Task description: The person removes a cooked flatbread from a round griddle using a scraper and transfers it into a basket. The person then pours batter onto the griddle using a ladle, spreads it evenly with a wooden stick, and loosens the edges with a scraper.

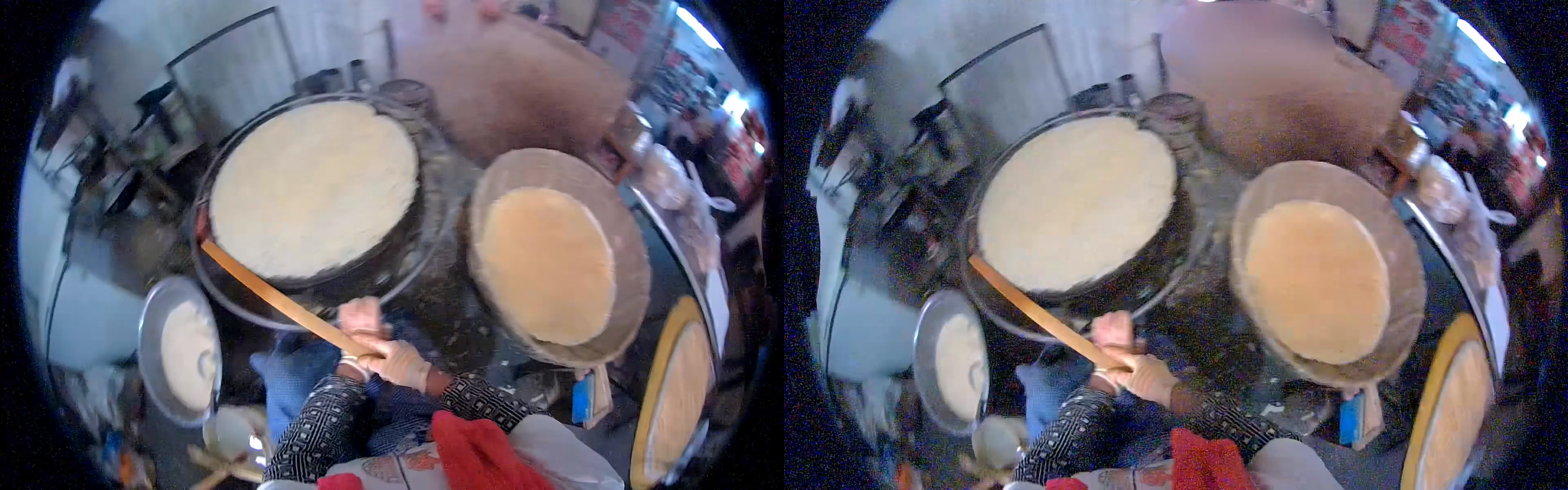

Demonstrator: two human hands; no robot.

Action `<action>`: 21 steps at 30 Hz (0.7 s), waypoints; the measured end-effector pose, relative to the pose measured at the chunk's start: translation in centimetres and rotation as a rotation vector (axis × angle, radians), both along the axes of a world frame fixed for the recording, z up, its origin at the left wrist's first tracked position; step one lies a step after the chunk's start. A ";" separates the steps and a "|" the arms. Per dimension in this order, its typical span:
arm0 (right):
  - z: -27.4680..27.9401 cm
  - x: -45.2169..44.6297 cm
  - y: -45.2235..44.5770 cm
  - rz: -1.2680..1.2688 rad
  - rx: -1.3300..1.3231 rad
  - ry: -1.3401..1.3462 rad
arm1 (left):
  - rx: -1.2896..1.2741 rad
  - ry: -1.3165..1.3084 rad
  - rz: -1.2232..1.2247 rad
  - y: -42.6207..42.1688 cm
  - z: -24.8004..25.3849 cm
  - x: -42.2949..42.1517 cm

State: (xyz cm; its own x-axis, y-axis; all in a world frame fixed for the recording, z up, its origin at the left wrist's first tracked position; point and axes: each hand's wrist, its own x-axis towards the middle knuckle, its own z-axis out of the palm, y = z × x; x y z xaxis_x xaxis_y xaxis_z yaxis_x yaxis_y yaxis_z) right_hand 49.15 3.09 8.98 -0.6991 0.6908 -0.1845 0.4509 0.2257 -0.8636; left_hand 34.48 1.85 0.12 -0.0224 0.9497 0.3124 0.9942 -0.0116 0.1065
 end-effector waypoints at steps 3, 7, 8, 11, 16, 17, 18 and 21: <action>1.6 2.3 -0.6 -0.004 -0.203 -0.015 | 0.005 -0.080 -0.281 -5.4 1.7 0.4; 1.3 11.0 -1.5 -0.061 -0.149 0.050 | 0.126 -0.229 -0.061 -9.5 10.1 -1.9; 0.7 13.0 -2.6 -0.131 -0.161 0.105 | 0.226 -0.187 -0.113 -7.5 12.6 -2.7; -1.8 18.0 -7.5 -0.223 -0.023 0.193 | 0.056 -0.087 -0.147 -0.2 17.3 -3.8; -2.4 16.4 -7.0 -0.547 -0.290 0.389 | 0.078 -0.007 -0.519 14.6 16.8 -0.5; -2.4 15.3 -6.9 -0.630 -0.378 0.429 | 0.045 0.006 -0.556 17.4 15.1 0.2; -1.9 14.3 -6.3 -0.656 -0.475 0.462 | -0.064 0.070 -0.540 19.9 12.3 -0.1; 2.2 10.0 -2.3 -0.630 -0.786 0.544 | -0.286 0.161 -0.398 23.5 11.5 -3.7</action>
